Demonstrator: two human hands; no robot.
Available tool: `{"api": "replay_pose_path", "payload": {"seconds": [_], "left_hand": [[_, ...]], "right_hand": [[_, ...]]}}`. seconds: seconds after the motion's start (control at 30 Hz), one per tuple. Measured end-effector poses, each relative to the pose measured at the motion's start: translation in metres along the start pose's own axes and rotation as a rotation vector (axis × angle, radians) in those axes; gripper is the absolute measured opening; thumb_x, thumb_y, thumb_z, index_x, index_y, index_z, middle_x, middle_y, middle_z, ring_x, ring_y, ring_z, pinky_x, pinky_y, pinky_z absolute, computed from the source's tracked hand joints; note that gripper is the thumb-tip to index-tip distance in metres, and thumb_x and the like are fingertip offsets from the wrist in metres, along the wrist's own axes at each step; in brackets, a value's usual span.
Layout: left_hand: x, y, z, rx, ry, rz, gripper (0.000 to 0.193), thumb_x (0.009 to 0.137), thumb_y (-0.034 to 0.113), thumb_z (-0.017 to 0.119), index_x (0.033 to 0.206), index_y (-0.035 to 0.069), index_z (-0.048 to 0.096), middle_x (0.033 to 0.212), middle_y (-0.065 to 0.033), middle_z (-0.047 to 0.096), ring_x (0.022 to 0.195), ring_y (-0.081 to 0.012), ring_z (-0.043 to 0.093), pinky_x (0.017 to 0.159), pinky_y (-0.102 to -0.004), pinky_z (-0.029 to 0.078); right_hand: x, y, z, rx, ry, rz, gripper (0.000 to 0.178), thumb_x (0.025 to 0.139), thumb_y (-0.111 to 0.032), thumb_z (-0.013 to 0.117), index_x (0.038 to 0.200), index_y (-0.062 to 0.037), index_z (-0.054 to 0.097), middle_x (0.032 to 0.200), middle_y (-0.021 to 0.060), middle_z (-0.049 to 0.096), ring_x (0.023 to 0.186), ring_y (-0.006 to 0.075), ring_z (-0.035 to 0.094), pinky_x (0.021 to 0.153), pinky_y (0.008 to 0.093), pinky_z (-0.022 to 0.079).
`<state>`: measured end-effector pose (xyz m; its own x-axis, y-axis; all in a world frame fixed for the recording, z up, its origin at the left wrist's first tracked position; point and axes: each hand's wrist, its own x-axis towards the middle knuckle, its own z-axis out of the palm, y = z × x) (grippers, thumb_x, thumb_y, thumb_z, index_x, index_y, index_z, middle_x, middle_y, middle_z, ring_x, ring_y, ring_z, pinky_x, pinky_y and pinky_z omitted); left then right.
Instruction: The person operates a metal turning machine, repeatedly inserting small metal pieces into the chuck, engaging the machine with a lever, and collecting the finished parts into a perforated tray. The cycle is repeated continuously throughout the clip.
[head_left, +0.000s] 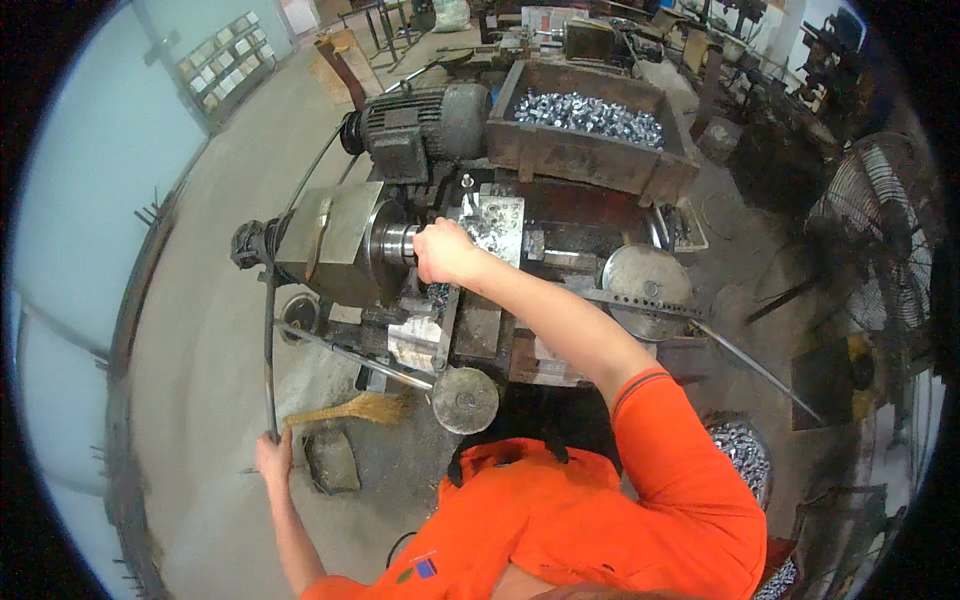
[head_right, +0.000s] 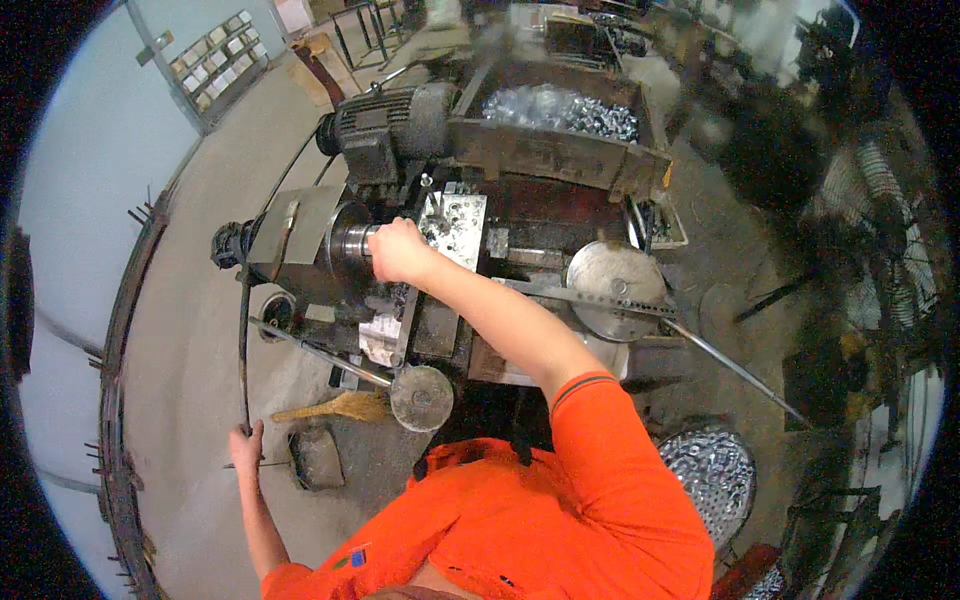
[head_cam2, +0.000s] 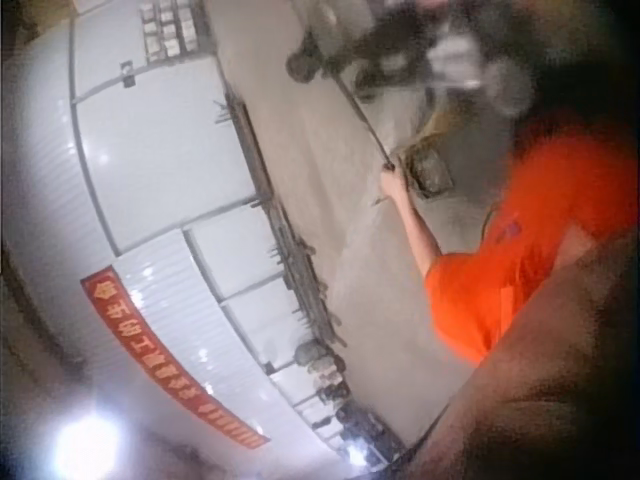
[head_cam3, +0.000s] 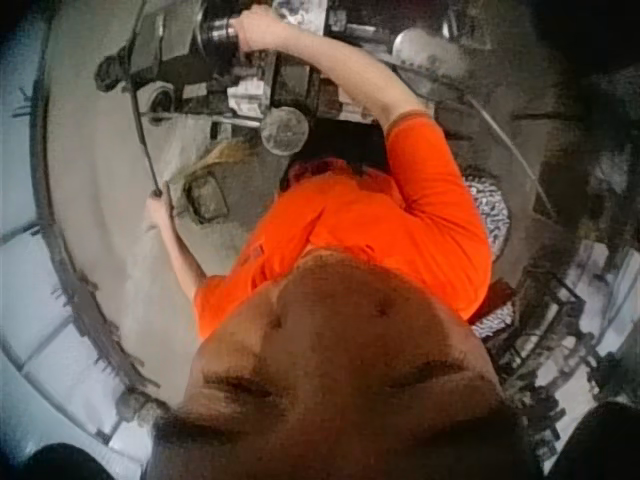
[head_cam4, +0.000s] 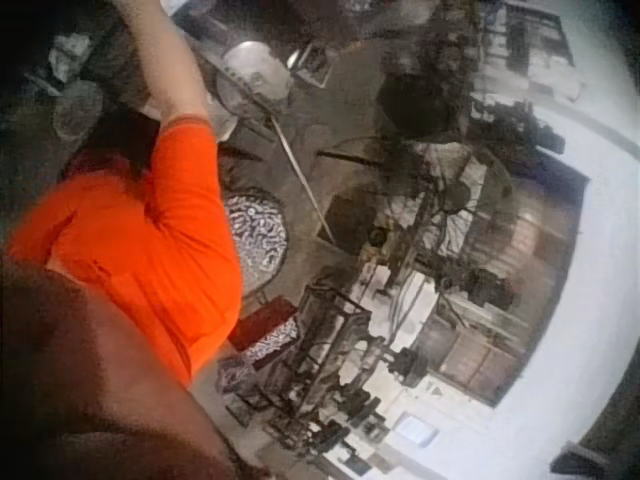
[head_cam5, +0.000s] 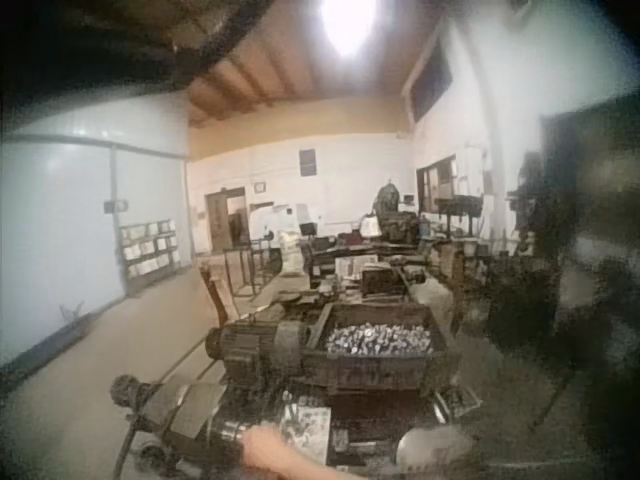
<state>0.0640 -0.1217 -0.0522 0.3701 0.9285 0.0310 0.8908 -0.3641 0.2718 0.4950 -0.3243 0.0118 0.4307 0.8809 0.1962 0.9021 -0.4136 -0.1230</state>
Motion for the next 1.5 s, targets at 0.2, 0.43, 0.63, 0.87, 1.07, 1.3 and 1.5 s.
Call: {"api": "replay_pose_path", "payload": {"seconds": [0.2,0.43,0.63,0.87,1.07,1.3,1.5], "left_hand": [[0.047,-0.016,0.007,-0.261,-0.272,0.084,0.029,0.075,0.023,0.067,0.080,-0.004,0.057,0.066,-0.0175,0.060,0.058,-0.0279,0.060,0.056,-0.0378,0.047],[0.083,0.007,0.025,-0.563,-0.298,0.127,0.023,0.076,0.015,0.065,0.086,-0.005,0.058,0.065,-0.0102,0.059,0.054,-0.0189,0.058,0.053,-0.0317,0.047],[0.059,0.017,0.022,-0.818,-0.218,0.153,0.030,0.079,0.023,0.067,0.082,-0.002,0.053,0.055,-0.0066,0.052,0.046,-0.0155,0.053,0.045,-0.0295,0.046],[0.135,-0.086,0.062,-0.776,-0.459,-0.139,0.037,0.080,0.019,0.065,0.107,-0.004,0.056,0.065,-0.0082,0.052,0.056,-0.0176,0.050,0.053,-0.0354,0.046],[0.161,-0.062,0.079,-0.792,-0.445,-0.122,0.041,0.080,0.020,0.066,0.110,-0.006,0.054,0.067,-0.0087,0.051,0.058,-0.0181,0.049,0.057,-0.0371,0.047],[0.139,-0.056,0.069,-0.833,-0.418,-0.117,0.040,0.081,0.019,0.065,0.110,-0.006,0.054,0.068,-0.0091,0.051,0.060,-0.0191,0.050,0.059,-0.0376,0.048],[0.128,-0.044,0.057,-0.872,-0.415,-0.072,0.039,0.082,0.018,0.064,0.110,-0.007,0.053,0.069,-0.0095,0.052,0.061,-0.0199,0.050,0.061,-0.0380,0.049]], "right_hand": [[-0.030,0.050,-0.089,-0.109,0.096,-0.005,0.028,0.057,-0.027,0.063,0.071,-0.0031,0.067,0.083,0.0163,0.062,0.085,0.0318,0.057,0.078,0.0405,0.046],[-0.041,0.119,-0.132,-0.034,0.484,0.299,0.056,0.057,-0.018,0.064,0.113,-0.0122,0.060,0.135,0.0225,0.035,0.117,0.0390,0.040,0.097,0.0411,0.038],[-0.185,0.126,-0.103,0.202,0.490,0.273,0.044,0.057,-0.016,0.061,0.099,-0.0065,0.065,0.126,0.0192,0.047,0.106,0.0348,0.053,0.090,0.0374,0.043],[-0.482,0.103,-0.051,0.135,0.204,1.071,0.036,0.059,-0.018,0.060,0.092,-0.0048,0.066,0.111,0.0163,0.058,0.092,0.0337,0.059,0.078,0.0388,0.048],[-0.647,-0.017,0.014,0.003,-0.013,1.472,0.024,0.058,-0.014,0.061,0.081,-0.0071,0.067,0.096,0.0108,0.063,0.083,0.0311,0.061,0.072,0.0382,0.050],[-0.623,-0.056,0.036,0.456,0.175,1.549,0.030,0.061,-0.023,0.062,0.088,-0.0149,0.070,0.091,0.0144,0.063,0.083,0.0316,0.060,0.077,0.0351,0.050],[-0.629,-0.027,0.074,0.316,-0.087,1.560,0.021,0.063,-0.020,0.060,0.079,-0.0120,0.071,0.078,0.0118,0.065,0.069,0.0279,0.062,0.068,0.0344,0.051]]}}
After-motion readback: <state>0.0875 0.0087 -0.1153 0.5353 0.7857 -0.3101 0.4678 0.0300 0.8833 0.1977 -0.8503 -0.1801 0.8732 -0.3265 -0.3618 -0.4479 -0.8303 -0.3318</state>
